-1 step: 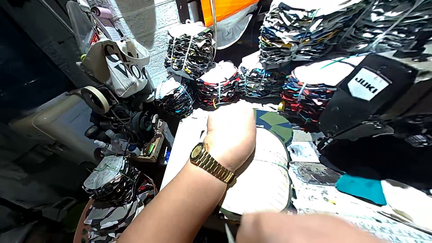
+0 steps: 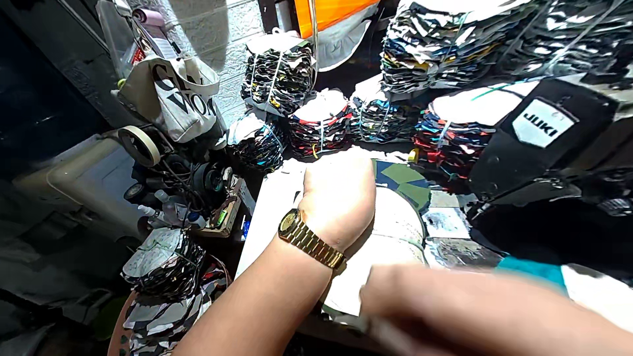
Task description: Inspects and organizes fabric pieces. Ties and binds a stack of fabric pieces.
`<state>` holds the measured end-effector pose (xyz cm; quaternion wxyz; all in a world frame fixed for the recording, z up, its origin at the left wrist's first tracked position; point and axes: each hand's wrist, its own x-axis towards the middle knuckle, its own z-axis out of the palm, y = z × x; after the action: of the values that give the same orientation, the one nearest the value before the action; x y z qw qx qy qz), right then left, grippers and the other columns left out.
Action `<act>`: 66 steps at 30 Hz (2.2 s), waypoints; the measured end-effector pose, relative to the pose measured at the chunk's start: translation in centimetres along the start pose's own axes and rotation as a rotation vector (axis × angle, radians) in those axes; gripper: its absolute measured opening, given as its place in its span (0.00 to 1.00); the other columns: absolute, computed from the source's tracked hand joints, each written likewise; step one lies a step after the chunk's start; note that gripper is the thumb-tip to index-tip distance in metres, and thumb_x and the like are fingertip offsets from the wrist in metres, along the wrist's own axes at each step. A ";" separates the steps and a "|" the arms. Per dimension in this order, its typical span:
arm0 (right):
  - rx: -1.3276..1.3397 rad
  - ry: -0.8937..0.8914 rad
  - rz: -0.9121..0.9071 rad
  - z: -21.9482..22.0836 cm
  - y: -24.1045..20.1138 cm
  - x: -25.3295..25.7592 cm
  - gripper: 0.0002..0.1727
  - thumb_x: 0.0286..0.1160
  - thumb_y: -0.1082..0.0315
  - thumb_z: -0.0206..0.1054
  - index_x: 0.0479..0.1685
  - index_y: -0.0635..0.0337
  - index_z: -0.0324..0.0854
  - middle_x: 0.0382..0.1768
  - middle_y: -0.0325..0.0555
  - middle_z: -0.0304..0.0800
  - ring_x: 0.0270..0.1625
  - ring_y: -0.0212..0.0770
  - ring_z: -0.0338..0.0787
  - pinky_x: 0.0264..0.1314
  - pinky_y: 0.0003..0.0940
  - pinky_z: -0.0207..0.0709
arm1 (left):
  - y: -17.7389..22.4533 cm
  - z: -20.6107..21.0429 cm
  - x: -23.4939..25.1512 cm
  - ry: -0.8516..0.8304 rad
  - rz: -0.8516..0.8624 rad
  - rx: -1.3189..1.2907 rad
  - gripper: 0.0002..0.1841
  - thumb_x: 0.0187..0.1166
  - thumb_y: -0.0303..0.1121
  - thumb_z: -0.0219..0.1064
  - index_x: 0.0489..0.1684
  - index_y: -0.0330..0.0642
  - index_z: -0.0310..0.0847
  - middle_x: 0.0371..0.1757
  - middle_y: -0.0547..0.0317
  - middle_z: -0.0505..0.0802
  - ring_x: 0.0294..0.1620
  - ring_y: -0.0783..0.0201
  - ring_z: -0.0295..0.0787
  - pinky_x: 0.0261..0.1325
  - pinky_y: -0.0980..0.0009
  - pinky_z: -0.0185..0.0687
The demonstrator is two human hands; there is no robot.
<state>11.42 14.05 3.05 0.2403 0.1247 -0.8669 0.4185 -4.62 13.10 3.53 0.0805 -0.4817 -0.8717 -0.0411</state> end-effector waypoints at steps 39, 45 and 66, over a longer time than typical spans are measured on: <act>-0.434 0.451 0.126 -1.8 8.6 -2.1 0.07 0.77 0.55 0.66 0.39 0.39 0.90 0.38 0.21 0.87 0.37 0.18 0.85 0.35 0.16 0.80 | -3.9 3.1 -8.1 0.402 0.223 -0.751 0.07 0.82 0.36 0.69 0.35 0.48 0.91 0.28 0.72 0.84 0.30 0.76 0.80 0.30 0.79 0.78; -0.471 0.413 -0.046 -2.6 9.3 -0.4 0.09 0.77 0.59 0.66 0.40 0.47 0.91 0.44 0.29 0.90 0.51 0.27 0.87 0.53 0.26 0.81 | -4.2 2.4 -7.6 0.236 0.261 -0.925 0.07 0.83 0.33 0.68 0.36 0.45 0.91 0.32 0.67 0.87 0.31 0.73 0.84 0.32 0.78 0.83; -0.669 0.447 0.260 -7.7 8.4 -7.0 0.14 0.79 0.59 0.63 0.47 0.56 0.92 0.43 0.43 0.88 0.39 0.37 0.86 0.38 0.36 0.81 | -4.6 1.5 -5.4 -0.091 0.568 -1.041 0.07 0.80 0.28 0.67 0.32 0.38 0.87 0.30 0.64 0.85 0.31 0.75 0.81 0.32 0.81 0.79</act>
<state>16.25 25.44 -2.09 0.3949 -0.1647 -0.8901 0.1574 -5.86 6.41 1.14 -0.1958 -0.6735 -0.5765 -0.4193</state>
